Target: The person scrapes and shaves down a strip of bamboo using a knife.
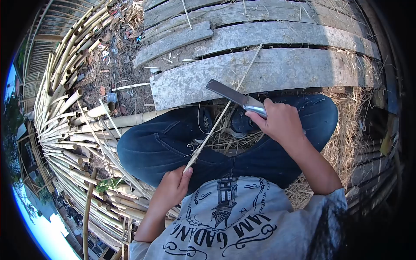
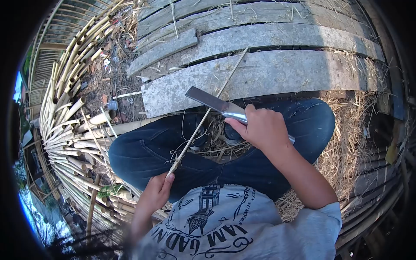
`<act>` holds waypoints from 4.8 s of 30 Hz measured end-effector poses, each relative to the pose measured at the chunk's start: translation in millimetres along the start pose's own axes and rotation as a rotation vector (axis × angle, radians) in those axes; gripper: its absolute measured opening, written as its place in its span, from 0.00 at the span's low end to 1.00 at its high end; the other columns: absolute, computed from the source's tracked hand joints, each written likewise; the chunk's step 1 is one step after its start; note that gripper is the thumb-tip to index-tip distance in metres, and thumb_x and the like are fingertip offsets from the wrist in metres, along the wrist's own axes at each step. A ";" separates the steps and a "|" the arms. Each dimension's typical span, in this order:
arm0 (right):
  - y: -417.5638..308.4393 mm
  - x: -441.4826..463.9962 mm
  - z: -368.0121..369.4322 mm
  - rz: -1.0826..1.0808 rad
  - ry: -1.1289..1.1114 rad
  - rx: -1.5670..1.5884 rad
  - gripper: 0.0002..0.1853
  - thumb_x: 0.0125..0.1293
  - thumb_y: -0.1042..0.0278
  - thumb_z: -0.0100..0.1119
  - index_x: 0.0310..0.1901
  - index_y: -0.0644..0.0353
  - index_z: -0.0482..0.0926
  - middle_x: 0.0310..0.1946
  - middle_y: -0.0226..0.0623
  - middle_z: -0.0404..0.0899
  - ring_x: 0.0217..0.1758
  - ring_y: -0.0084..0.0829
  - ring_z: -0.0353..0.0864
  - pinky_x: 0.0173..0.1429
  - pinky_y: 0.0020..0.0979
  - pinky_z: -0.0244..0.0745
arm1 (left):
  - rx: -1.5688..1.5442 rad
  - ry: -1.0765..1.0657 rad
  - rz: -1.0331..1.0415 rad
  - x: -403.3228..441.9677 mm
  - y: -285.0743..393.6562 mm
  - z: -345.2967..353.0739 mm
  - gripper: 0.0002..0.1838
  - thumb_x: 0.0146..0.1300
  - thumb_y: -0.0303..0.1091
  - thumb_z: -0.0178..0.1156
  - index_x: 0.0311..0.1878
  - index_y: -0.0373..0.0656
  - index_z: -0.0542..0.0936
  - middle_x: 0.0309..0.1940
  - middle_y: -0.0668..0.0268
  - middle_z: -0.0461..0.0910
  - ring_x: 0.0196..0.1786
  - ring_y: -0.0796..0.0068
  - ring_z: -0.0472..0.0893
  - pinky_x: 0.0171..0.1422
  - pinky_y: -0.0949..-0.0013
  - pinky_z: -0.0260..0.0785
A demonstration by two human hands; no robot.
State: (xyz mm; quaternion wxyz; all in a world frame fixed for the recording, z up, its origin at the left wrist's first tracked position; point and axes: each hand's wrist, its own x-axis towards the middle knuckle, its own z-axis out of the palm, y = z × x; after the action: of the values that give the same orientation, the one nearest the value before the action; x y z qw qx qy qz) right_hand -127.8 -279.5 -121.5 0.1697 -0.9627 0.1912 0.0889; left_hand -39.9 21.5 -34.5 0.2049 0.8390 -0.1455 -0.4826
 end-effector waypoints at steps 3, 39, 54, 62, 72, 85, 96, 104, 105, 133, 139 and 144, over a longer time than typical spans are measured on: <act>16.7 2.4 5.0 -0.031 0.060 -0.030 0.33 0.66 0.32 0.55 0.25 0.61 0.79 0.15 0.45 0.79 0.19 0.45 0.83 0.23 0.42 0.77 | 0.011 -0.006 -0.005 2.4 0.6 2.2 0.19 0.77 0.40 0.47 0.36 0.32 0.74 0.21 0.43 0.73 0.31 0.34 0.74 0.34 0.50 0.66; 43.6 19.4 -14.5 -0.013 0.029 -0.072 0.33 0.67 0.33 0.53 0.28 0.62 0.81 0.16 0.47 0.79 0.21 0.47 0.83 0.27 0.43 0.79 | -0.016 0.008 0.010 3.0 0.0 1.6 0.21 0.77 0.42 0.47 0.34 0.33 0.73 0.19 0.50 0.68 0.27 0.51 0.67 0.32 0.56 0.63; 34.3 11.0 -23.3 -0.009 -0.058 -0.089 0.33 0.66 0.33 0.54 0.30 0.63 0.82 0.18 0.47 0.81 0.23 0.45 0.85 0.29 0.44 0.80 | -0.003 0.012 -0.022 0.5 3.4 0.8 0.20 0.77 0.40 0.48 0.33 0.32 0.72 0.21 0.44 0.70 0.30 0.34 0.70 0.32 0.52 0.64; 43.6 21.3 -26.5 0.110 -0.057 0.021 0.34 0.69 0.36 0.52 0.27 0.66 0.83 0.21 0.54 0.81 0.26 0.52 0.84 0.32 0.47 0.79 | -0.004 0.005 -0.045 1.2 1.8 -0.1 0.20 0.77 0.41 0.48 0.33 0.32 0.73 0.20 0.44 0.70 0.29 0.34 0.70 0.33 0.52 0.64; 47.2 27.2 -28.2 0.171 -0.121 0.040 0.33 0.70 0.37 0.52 0.29 0.68 0.83 0.23 0.56 0.81 0.31 0.56 0.83 0.37 0.50 0.78 | -0.016 0.007 -0.031 0.4 4.2 0.8 0.19 0.77 0.40 0.47 0.35 0.32 0.73 0.22 0.44 0.71 0.30 0.34 0.70 0.33 0.53 0.65; 59.7 38.9 -34.9 0.180 0.014 -0.065 0.37 0.69 0.33 0.49 0.27 0.66 0.84 0.24 0.54 0.82 0.30 0.54 0.85 0.37 0.48 0.79 | -0.007 0.019 -0.012 0.3 1.9 2.5 0.20 0.77 0.41 0.48 0.35 0.32 0.74 0.22 0.43 0.71 0.30 0.34 0.70 0.34 0.53 0.66; 59.0 40.0 -35.0 0.130 -0.105 -0.006 0.36 0.69 0.34 0.50 0.28 0.68 0.84 0.25 0.56 0.82 0.32 0.55 0.84 0.39 0.49 0.79 | -0.001 0.000 -0.028 1.3 0.4 0.0 0.20 0.77 0.41 0.48 0.35 0.33 0.74 0.22 0.43 0.72 0.30 0.34 0.71 0.33 0.52 0.65; 56.9 41.4 -34.7 0.119 -0.079 -0.030 0.36 0.68 0.33 0.51 0.27 0.67 0.83 0.23 0.54 0.81 0.29 0.54 0.84 0.37 0.50 0.78 | -0.011 0.009 -0.033 1.3 1.8 0.7 0.20 0.77 0.41 0.48 0.35 0.33 0.74 0.21 0.44 0.71 0.29 0.35 0.72 0.33 0.52 0.65; 62.3 44.7 -34.3 0.162 -0.034 -0.018 0.36 0.68 0.33 0.51 0.28 0.67 0.84 0.23 0.55 0.81 0.30 0.54 0.84 0.37 0.50 0.78 | -0.009 -0.001 -0.047 1.1 4.8 -0.8 0.20 0.77 0.41 0.48 0.35 0.33 0.74 0.21 0.45 0.71 0.29 0.35 0.72 0.33 0.52 0.65; 65.6 42.8 -5.2 0.270 0.113 0.173 0.35 0.66 0.32 0.53 0.30 0.65 0.84 0.28 0.53 0.83 0.34 0.53 0.85 0.42 0.49 0.78 | 0.042 0.866 0.994 -90.7 84.9 -35.7 0.34 0.65 0.48 0.65 0.68 0.37 0.69 0.64 0.45 0.73 0.69 0.46 0.71 0.71 0.45 0.63; 66.0 31.6 -6.2 0.229 0.130 0.168 0.32 0.65 0.35 0.56 0.33 0.65 0.83 0.29 0.53 0.84 0.36 0.52 0.85 0.43 0.48 0.79 | 0.140 0.826 1.036 -90.1 104.3 -25.0 0.33 0.63 0.46 0.66 0.66 0.38 0.70 0.64 0.47 0.72 0.69 0.47 0.71 0.71 0.45 0.62; 66.4 28.5 -7.2 0.230 0.119 0.193 0.31 0.65 0.36 0.58 0.33 0.64 0.83 0.29 0.52 0.84 0.36 0.52 0.86 0.43 0.48 0.79 | 0.153 0.831 1.050 -96.5 106.8 -19.6 0.33 0.61 0.45 0.68 0.65 0.39 0.71 0.64 0.48 0.71 0.68 0.48 0.71 0.71 0.45 0.62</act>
State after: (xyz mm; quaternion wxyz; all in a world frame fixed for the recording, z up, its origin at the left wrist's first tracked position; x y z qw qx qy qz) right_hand -127.5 -349.5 -141.0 0.2385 -0.9172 0.3175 0.0317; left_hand -75.3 -25.2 98.4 0.3914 0.7850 -0.4768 0.0558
